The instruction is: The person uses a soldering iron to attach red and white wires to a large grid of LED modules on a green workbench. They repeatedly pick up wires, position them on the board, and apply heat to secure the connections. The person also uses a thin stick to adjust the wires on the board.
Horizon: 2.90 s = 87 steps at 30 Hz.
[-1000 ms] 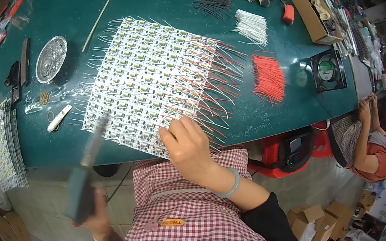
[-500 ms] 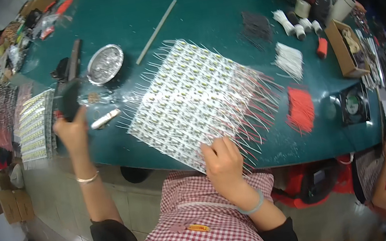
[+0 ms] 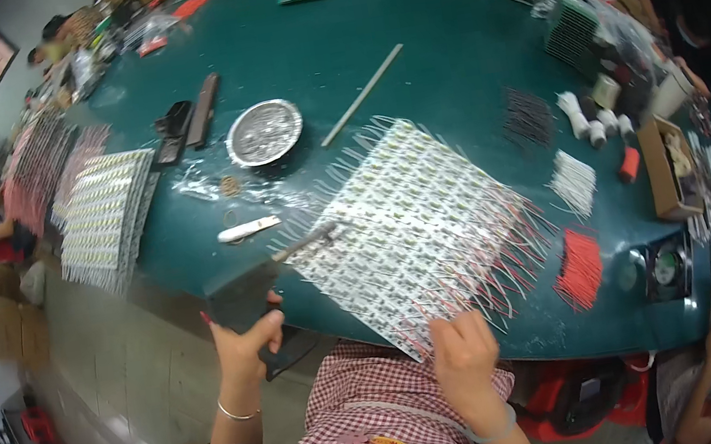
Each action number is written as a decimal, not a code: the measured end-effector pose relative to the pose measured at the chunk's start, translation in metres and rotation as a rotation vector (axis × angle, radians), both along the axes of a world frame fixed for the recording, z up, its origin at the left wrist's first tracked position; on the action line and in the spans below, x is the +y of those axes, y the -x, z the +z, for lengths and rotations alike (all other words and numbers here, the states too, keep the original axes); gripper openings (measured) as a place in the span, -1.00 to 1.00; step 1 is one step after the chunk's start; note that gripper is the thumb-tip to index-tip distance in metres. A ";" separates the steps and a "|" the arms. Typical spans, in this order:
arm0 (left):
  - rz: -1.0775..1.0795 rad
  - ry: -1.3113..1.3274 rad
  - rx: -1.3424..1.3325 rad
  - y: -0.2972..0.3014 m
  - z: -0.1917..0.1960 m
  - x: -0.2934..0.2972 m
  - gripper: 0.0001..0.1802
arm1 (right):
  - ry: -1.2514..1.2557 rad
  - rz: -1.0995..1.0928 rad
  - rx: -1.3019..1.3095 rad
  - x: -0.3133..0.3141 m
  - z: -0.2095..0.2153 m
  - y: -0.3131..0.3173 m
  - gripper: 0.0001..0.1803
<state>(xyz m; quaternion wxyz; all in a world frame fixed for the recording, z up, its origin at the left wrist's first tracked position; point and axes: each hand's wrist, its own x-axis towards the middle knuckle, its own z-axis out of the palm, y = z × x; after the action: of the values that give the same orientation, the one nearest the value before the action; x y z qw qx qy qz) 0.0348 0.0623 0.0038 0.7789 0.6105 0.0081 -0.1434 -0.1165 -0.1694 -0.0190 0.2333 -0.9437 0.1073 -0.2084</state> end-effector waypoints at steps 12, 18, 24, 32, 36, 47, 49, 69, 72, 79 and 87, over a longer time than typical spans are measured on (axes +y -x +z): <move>-0.140 0.065 -0.026 0.044 -0.017 0.018 -0.57 | -0.139 0.010 -0.143 0.017 0.039 0.000 -0.85; -0.129 0.089 0.051 0.055 -0.005 0.023 -0.57 | -0.177 0.107 -0.072 0.013 -0.024 -0.025 -0.87; -0.153 0.051 0.065 0.064 -0.018 0.034 -0.59 | -0.200 0.096 -0.078 0.013 -0.011 -0.008 -0.87; -0.223 -0.066 0.147 0.077 -0.015 0.034 -0.62 | -0.156 0.121 -0.076 0.019 -0.018 -0.011 -0.85; -0.193 -0.169 0.212 0.088 -0.013 0.036 -0.66 | -0.181 0.070 -0.095 0.016 -0.013 -0.011 -0.82; -0.284 -0.466 -0.243 0.089 -0.012 0.029 -0.70 | -0.123 0.050 -0.180 0.019 -0.027 -0.015 -0.79; -0.301 -0.477 -0.309 0.087 -0.012 0.028 -0.71 | -0.115 0.033 -0.175 0.021 -0.029 -0.014 -0.79; -0.340 -0.575 -0.492 0.079 -0.013 0.015 -0.80 | -0.075 0.000 -0.123 0.023 -0.028 -0.016 -0.74; -0.343 -0.585 -0.508 0.078 -0.013 0.014 -0.81 | -0.072 0.001 -0.120 0.023 -0.027 -0.017 -0.74; -0.345 -0.598 -0.515 0.078 -0.010 0.014 -0.80 | -0.077 0.006 -0.122 0.023 -0.027 -0.017 -0.73; -0.300 -0.575 -0.497 0.081 -0.013 0.019 -0.77 | -0.078 -0.005 -0.112 0.023 -0.026 -0.017 -0.73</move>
<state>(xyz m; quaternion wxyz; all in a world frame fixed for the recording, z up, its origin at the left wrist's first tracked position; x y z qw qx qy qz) -0.0459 0.0810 -0.0094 0.5250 0.8139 -0.2300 -0.0954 -0.0996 -0.1461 -0.0448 0.2751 -0.9205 0.1046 -0.2572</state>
